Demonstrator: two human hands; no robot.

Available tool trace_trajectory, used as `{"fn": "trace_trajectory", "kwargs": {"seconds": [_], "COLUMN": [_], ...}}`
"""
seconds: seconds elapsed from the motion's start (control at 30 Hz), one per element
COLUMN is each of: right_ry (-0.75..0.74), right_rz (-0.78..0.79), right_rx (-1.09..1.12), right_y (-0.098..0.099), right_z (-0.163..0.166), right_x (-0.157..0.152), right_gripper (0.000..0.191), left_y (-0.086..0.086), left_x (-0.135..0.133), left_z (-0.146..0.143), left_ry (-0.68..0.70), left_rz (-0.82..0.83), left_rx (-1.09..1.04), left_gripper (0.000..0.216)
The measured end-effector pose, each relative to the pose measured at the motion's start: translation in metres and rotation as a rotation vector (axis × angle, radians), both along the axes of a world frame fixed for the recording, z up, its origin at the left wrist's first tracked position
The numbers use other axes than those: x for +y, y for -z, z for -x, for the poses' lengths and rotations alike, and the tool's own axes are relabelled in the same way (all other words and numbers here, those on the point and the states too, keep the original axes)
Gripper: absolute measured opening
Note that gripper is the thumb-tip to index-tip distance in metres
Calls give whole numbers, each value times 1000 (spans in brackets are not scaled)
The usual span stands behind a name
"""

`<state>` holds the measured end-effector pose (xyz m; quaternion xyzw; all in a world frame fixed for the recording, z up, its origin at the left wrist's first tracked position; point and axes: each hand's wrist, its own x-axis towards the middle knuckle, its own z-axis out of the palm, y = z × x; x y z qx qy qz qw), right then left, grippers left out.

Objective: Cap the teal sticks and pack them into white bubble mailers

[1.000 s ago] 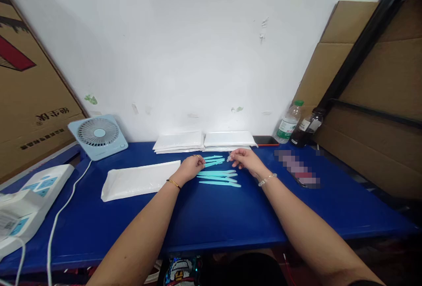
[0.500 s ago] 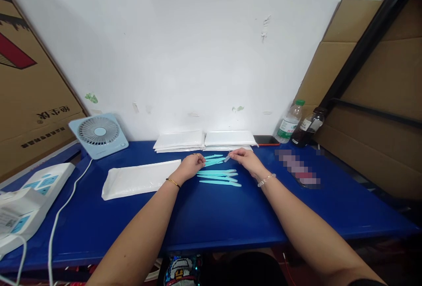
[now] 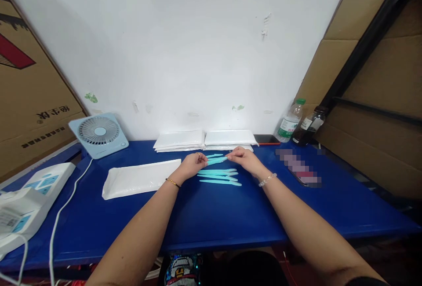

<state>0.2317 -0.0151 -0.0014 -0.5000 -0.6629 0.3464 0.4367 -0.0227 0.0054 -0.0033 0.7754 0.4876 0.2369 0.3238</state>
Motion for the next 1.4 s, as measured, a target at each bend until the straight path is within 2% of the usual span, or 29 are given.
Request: {"fn": "trace_trajectory", "kwargs": {"seconds": [0.07, 0.13, 0.2, 0.37, 0.5, 0.67, 0.77, 0.83, 0.97, 1.07, 1.2, 1.4], "right_ry": [90, 273, 373, 344, 323, 232, 224, 193, 38, -46, -92, -103], "right_rz": [-81, -152, -128, -29, -4, -40, -92, -94, 0, 85, 120, 127], "right_rx": [-77, -230, -416, -699, -749, -611, -416, -263, 67, 233, 312, 316], "right_y": [-2, -1, 2, 16, 20, 18, 15, 11, 3, -1, -3, 0], "right_z": [-16, -36, -52, -61, -55, -50, -43, -37, -20, -9, -1, 4], "right_x": [6, 12, 18, 23, 23, 20, 19, 16, 8, 2, -1, -1], "right_gripper": [28, 26, 21, 13, 5, 6, 16, 14, 15, 17, 21, 28], "left_y": [-1, -1, -2, -2, -3, -2, -1, 0, 2, 1, -3, -5], "left_x": [-2, -4, -5, -5, -4, -3, -3, -2, -1, -1, -3, -4], "left_z": [0, 0, 0, 1, 1, 0, 1, 2, 2, 2, 0, -2], "left_ry": [27, 64, 62, -64, -72, -61, -64, -82, -103, -95, -85, -87], "left_rz": [23, 21, -26, -234, -208, -138, -140, -134, -114, -103, -77, -49], "left_rx": [23, 52, 90, 279, 337, 331, 289, 248, 155, 101, 75, 64], "left_gripper": [23, 25, 25, 16, 12, 12, 12, 13, 14, 16, 16, 20]}}
